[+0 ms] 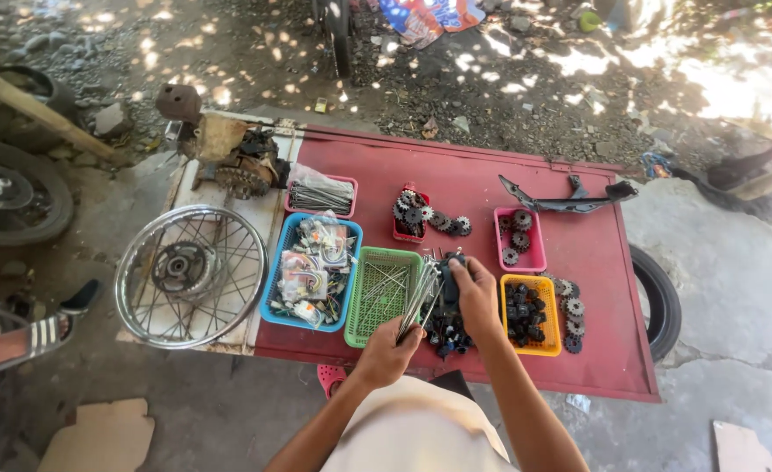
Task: The person stands at a red table outdoors and uses a dark cloth to wipe and clean long, thin metal rods. They pick up the rods from a green basket, wipe them individually, and place them back into the basket. The table also holds other bicycle parts, including a wheel and gears.
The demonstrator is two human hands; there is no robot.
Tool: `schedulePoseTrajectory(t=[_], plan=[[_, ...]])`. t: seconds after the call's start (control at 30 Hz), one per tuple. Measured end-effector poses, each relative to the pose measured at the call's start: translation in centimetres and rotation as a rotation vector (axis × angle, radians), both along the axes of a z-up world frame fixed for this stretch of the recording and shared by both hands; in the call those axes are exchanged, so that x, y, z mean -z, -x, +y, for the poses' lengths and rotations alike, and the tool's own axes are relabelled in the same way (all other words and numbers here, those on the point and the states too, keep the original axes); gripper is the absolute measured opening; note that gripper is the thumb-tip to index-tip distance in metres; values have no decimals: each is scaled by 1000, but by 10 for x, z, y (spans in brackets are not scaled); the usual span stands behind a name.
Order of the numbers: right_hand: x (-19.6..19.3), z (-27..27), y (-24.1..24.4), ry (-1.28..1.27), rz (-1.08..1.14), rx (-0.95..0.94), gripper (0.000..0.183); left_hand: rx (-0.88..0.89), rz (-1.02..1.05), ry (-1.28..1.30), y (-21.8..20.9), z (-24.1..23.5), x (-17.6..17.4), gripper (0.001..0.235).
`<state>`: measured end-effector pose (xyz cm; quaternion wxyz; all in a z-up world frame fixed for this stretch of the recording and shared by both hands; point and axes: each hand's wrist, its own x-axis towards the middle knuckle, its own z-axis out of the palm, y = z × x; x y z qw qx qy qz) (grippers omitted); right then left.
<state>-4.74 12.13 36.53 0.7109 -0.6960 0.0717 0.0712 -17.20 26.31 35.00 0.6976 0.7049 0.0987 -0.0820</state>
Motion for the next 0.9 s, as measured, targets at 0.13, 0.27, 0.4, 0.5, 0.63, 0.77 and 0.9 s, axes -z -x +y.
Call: schedulePoseTrajectory(t=[0.13,0.27,0.4,0.5,0.63,0.77,0.9], plan=[[2,-38,-16,-78,60,-127,19,-75,-22,-59,5,-43,-2,13],[6,-54,0,-42,161,-328,20,-301,28,40,-7,-73,0,8],[18,-62,27,21,54,-495,13,-434,-22,-41,-17,-85,-1,8],[8,-67,18,84,38,-505,13,-343,-52,-39,-10,-88,-19,10],[-2,-60,-11,129,31,-485,20,-241,-2,-46,-5,-85,5,11],[-6,-39,-24,47,4,-278,19,-181,47,44,0,-57,8,14],[-8,-6,-10,-20,13,-159,18,-162,73,215,0,-18,21,7]])
